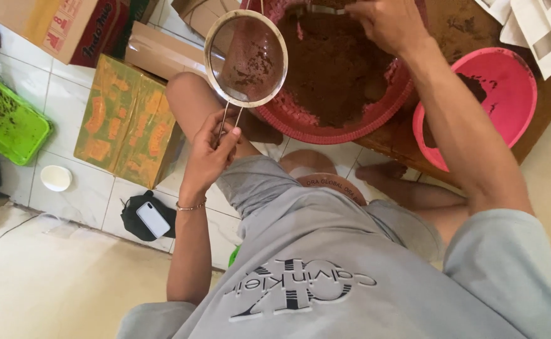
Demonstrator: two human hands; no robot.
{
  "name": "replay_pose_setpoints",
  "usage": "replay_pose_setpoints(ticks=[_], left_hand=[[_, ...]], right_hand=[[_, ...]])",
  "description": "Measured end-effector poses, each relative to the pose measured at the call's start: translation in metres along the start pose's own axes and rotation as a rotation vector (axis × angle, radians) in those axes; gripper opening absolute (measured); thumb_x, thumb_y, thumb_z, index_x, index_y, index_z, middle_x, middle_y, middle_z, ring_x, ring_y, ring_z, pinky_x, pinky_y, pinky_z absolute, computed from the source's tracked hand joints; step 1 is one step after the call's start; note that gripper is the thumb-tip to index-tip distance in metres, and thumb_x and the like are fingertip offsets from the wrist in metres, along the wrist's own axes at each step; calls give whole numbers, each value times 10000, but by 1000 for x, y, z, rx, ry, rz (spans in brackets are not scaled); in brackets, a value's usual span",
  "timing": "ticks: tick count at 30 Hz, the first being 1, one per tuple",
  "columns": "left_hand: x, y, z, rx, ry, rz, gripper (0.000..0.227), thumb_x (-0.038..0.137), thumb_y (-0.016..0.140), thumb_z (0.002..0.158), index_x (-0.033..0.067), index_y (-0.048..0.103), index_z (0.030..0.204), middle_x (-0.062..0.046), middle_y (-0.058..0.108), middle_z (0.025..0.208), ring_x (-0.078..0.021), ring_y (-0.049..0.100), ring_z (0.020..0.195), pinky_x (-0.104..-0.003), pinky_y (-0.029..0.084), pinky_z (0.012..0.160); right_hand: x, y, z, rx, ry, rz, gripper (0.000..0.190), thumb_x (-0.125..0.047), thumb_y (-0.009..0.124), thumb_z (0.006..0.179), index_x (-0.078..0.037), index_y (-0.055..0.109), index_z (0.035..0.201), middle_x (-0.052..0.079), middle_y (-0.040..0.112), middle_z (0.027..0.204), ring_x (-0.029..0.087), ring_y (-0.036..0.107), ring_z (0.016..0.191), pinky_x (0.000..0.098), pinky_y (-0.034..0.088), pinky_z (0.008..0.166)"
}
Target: Sifting coffee powder through a hand-held sieve from a large container into a smaller bowl while sitting on the floor.
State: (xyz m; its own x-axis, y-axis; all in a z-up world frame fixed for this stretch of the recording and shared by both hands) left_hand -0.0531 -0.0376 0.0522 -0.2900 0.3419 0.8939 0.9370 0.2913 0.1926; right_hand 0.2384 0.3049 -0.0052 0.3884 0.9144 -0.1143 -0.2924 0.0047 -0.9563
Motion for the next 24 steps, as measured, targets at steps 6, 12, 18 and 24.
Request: replay_pose_setpoints(ticks=[6, 12, 18, 24], left_hand=[[-14, 6, 4, -23, -60, 23, 429, 133, 622, 1009, 18, 527, 1412, 2, 614, 911, -41, 479, 585, -175, 364, 471], [-33, 0, 12, -67, 18, 41, 391, 86, 591, 1040, -2, 511, 1412, -102, 615, 831, -107, 519, 508, -219, 422, 372], [-37, 1, 16, -85, 24, 19, 395, 75, 591, 1038, -9, 508, 1415, -111, 608, 820, -121, 524, 501, -226, 419, 359], [-45, 3, 22, -95, 24, 6, 385, 75, 585, 1046, -19, 499, 1409, -116, 609, 834, -118, 530, 521, -217, 416, 372]], right_hand=[[9, -30, -20, -106, 155, 337, 142, 59, 729, 1068, 6, 775, 1192, 133, 713, 1000, 293, 619, 733, 387, 487, 653], [16, -20, -27, -105, 233, 262, 83, -48, 714, 1131, -98, 776, 1154, 70, 706, 937, 255, 619, 737, 382, 484, 688], [25, 1, -25, -84, 106, 72, 95, -154, 767, 1138, -232, 817, 1157, 0, 777, 1030, 251, 710, 871, 371, 540, 852], [29, -17, -53, -115, 250, 251, 141, -52, 742, 1123, -127, 791, 1232, 142, 774, 1074, 394, 720, 949, 485, 545, 873]])
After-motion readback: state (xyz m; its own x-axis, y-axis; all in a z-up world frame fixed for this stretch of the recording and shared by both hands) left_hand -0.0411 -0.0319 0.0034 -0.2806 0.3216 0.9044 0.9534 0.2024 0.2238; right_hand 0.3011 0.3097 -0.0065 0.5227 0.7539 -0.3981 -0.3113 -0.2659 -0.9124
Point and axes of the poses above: each hand's wrist, its own z-axis towards the middle knuckle, its own y-axis out of the palm, x = y × z, the point moved 1 cm from there along z, towards the middle knuckle
